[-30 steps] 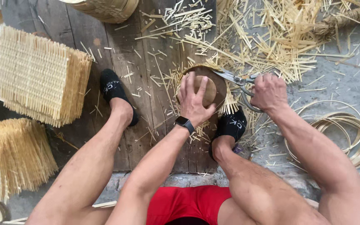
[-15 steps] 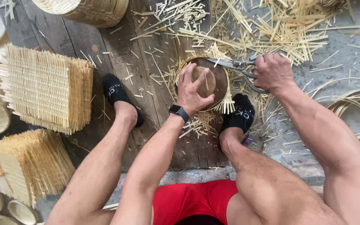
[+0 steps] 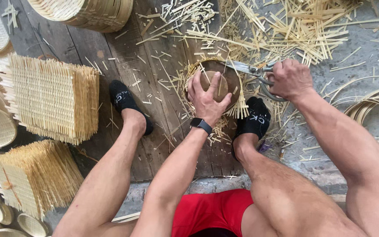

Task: The person sits on the floor and repeatedly trims the edges of woven bamboo mats using shears. They place a circular bamboo frame on the mat, press it down, and cut the excess weave around the perimeter. The finished pieces are stacked nearby.

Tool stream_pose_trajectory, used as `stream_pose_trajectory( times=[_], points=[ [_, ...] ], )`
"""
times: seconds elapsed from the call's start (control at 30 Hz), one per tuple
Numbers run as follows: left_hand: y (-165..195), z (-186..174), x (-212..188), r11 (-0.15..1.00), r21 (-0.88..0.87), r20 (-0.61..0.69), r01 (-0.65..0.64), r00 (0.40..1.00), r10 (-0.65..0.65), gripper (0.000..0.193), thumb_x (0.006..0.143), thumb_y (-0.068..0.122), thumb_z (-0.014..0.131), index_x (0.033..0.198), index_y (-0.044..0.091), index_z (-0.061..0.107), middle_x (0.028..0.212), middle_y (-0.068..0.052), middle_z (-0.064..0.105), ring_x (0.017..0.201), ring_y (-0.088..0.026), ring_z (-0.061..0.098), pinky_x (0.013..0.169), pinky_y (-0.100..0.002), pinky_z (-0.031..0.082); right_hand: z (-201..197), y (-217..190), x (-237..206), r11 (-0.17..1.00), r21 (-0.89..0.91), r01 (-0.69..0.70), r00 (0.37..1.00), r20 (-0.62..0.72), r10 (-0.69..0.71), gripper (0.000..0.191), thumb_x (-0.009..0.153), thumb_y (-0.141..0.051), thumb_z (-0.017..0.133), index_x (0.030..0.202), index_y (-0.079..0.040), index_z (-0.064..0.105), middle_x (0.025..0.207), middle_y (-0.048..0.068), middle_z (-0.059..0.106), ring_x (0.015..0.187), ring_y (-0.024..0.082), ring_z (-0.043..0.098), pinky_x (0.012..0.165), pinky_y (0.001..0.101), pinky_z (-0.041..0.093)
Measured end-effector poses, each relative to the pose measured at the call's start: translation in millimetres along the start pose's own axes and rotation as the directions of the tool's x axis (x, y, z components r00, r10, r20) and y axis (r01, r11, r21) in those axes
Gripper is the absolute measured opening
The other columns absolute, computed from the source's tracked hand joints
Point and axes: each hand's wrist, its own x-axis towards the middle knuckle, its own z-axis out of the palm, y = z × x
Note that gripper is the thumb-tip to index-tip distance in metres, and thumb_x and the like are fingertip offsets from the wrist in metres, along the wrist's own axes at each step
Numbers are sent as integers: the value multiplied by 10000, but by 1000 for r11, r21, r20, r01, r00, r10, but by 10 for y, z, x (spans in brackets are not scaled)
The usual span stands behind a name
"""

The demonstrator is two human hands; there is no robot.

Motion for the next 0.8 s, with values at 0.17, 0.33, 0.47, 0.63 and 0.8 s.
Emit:
stream_pose_trajectory(
  times=[0.17, 0.33, 0.47, 0.63, 0.8],
  points=[
    [-137, 20, 61, 993, 11, 124, -116, 986, 114, 772, 621, 359, 893, 1351, 305, 647, 1532, -187, 364, 1438, -443, 325, 1166, -613, 326, 24, -117, 85, 977, -208, 45, 949, -296, -107, 346, 816, -420, 637, 782, -78, 595, 762, 85, 618, 711, 202, 601, 642, 327, 518],
    [-237, -159, 174, 965, -78, 180, -249, 949, 259, 725, 606, 319, 881, 1298, 297, 666, 1524, -161, 412, 1438, -410, 351, 1168, -589, 333, 75, 64, 77, 989, -146, 0, 988, 150, 22, 367, 1103, -333, 554, 840, -79, 596, 716, 97, 629, 651, 175, 606, 550, 333, 484],
    [-299, -254, 252, 956, -129, 262, -263, 921, 288, 721, 576, 311, 884, 1269, 281, 687, 1493, -120, 441, 1431, -383, 363, 1164, -581, 338, -79, 206, 40, 1000, -9, 11, 999, 30, -11, 465, 963, -487, 641, 940, -23, 623, 820, 112, 625, 700, 194, 595, 597, 323, 505],
    [-357, -280, 308, 910, -171, 302, -377, 859, 413, 698, 612, 300, 890, 1277, 268, 681, 1505, -102, 442, 1455, -364, 364, 1177, -570, 347, -92, -152, 113, 987, -149, 59, 998, 17, -57, 584, 892, -595, 653, 868, -12, 646, 772, 114, 622, 681, 223, 600, 612, 366, 533],
    [-231, -238, 165, 922, -89, 240, -377, 890, 388, 1004, 562, 371, 920, 1456, 218, 491, 1503, -220, 339, 1412, -452, 321, 1188, -632, 287, -13, -137, 169, 993, -104, 55, 998, -20, -58, 289, 1005, -318, 609, 897, -54, 652, 798, 120, 652, 725, 200, 630, 689, 367, 526]
  ],
)
